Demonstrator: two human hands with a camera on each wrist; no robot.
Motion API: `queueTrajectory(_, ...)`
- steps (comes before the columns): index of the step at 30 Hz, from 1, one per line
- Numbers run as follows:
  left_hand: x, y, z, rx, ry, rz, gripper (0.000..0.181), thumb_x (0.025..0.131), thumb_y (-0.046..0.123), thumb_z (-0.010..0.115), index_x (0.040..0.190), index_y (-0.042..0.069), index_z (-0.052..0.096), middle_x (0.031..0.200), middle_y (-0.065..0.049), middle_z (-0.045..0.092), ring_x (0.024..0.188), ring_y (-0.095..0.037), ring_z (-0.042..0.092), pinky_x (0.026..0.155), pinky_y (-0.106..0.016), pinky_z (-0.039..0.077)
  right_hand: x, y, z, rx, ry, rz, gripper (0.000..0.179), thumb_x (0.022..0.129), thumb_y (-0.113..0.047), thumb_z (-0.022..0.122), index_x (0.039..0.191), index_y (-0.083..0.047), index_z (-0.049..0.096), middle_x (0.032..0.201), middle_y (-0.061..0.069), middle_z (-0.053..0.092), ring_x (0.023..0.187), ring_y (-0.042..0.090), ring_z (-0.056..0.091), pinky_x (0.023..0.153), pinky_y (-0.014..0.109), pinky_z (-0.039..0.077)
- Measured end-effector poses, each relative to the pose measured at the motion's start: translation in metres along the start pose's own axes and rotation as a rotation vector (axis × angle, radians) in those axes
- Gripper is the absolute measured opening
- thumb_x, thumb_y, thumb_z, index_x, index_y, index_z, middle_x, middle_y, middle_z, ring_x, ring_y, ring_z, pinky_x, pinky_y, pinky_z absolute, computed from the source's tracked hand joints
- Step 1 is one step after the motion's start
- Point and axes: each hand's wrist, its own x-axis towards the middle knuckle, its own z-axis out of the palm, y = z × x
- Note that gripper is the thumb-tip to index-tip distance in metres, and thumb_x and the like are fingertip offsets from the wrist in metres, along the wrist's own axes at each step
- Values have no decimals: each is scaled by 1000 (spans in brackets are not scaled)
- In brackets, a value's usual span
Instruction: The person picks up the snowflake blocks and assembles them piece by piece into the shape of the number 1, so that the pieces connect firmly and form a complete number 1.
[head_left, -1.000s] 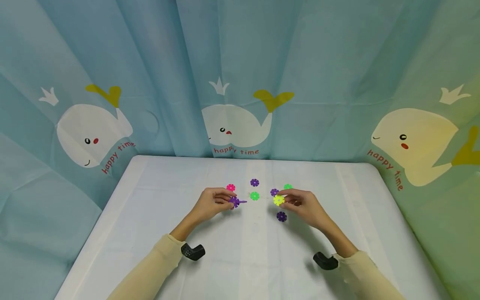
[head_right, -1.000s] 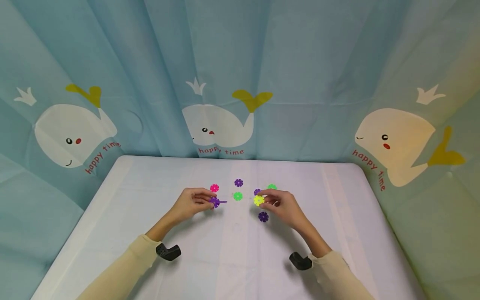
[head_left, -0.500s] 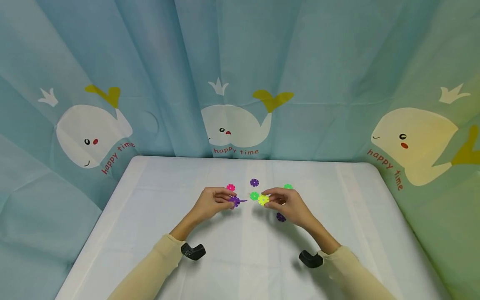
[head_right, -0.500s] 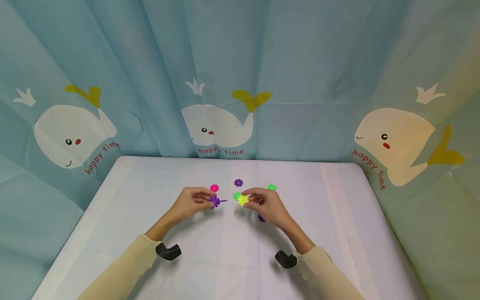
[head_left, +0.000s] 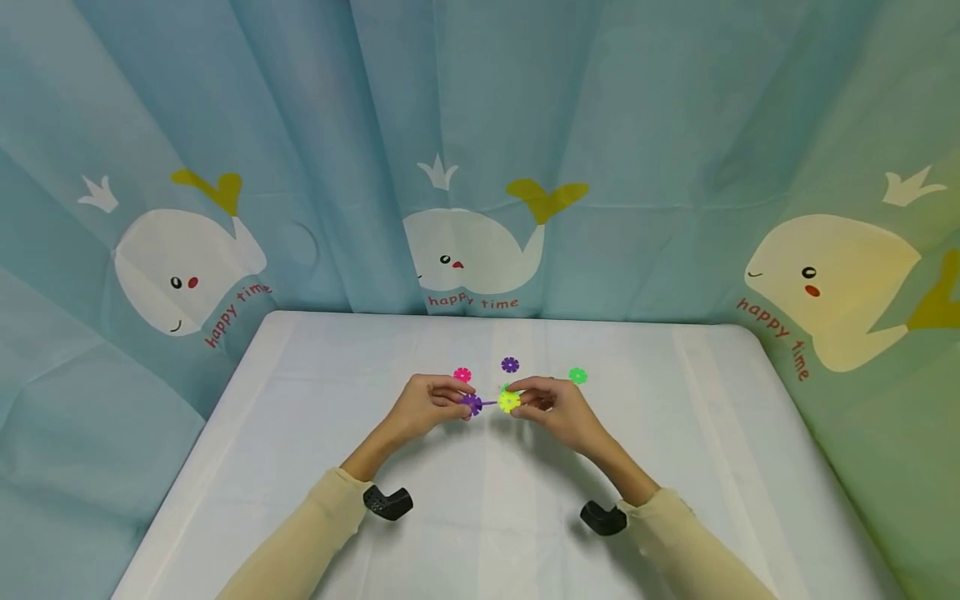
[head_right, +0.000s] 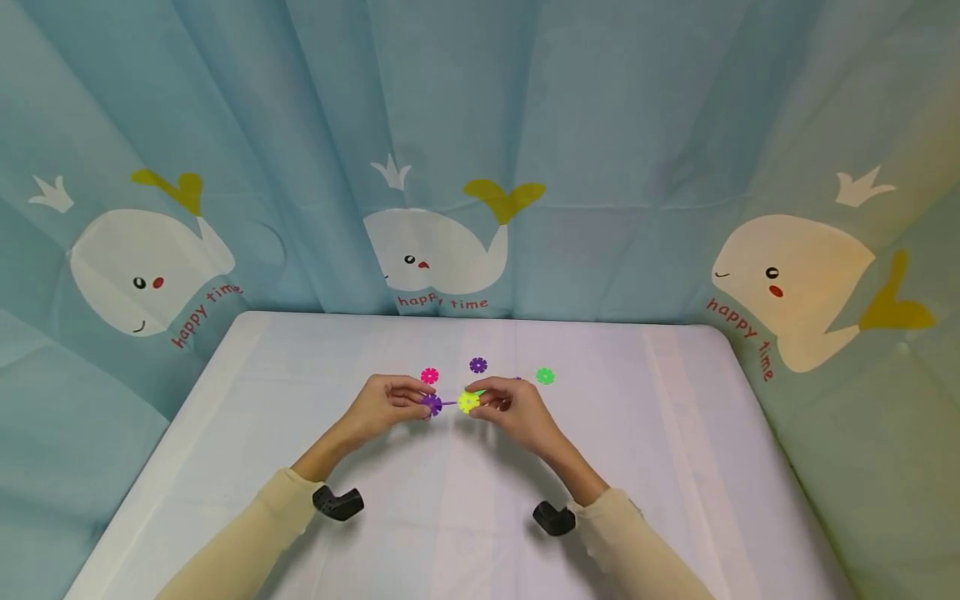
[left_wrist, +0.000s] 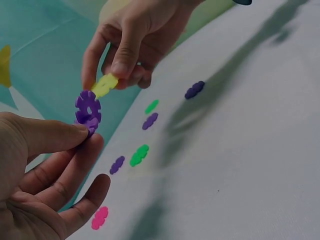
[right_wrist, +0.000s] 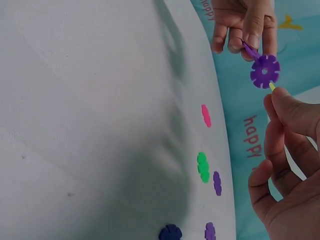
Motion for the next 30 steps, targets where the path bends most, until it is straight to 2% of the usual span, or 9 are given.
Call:
queueTrajectory(8,-1,1,4,16,-12,-12,25,88,2,80,112,-1,75,97,-11,75,85,-20,75,79,-31,60,0,0,4,2,-4,-6,28,87,-8,83,114,-9,76,87,-1,73,77,12,67,71,27,56)
queueTrajectory(16,-1,0,7,57,-9,-8,25,88,3,80,111,-4,75,97,-14,76,85,-22,74,78,-31,60,-5,4,8,24,-2,11,27,85,-6,83,111,-7,77,86,0,73,76,12,68,71,28,57)
queueTrajectory(26,2,-7,11,68,26,-27,23,85,1,82,108,-1,77,94,-10,76,82,-18,72,75,-31,60,-10,10,20,73,93,38,27,82,-3,84,109,-6,78,85,3,73,75,13,67,66,26,55)
queueTrajectory(30,2,-9,12,62,41,-34,23,85,-1,82,108,-3,77,94,-11,76,81,-17,72,73,-30,60,-11,11,23,90,102,61,27,83,-3,83,109,-5,78,86,4,74,76,14,68,67,25,55)
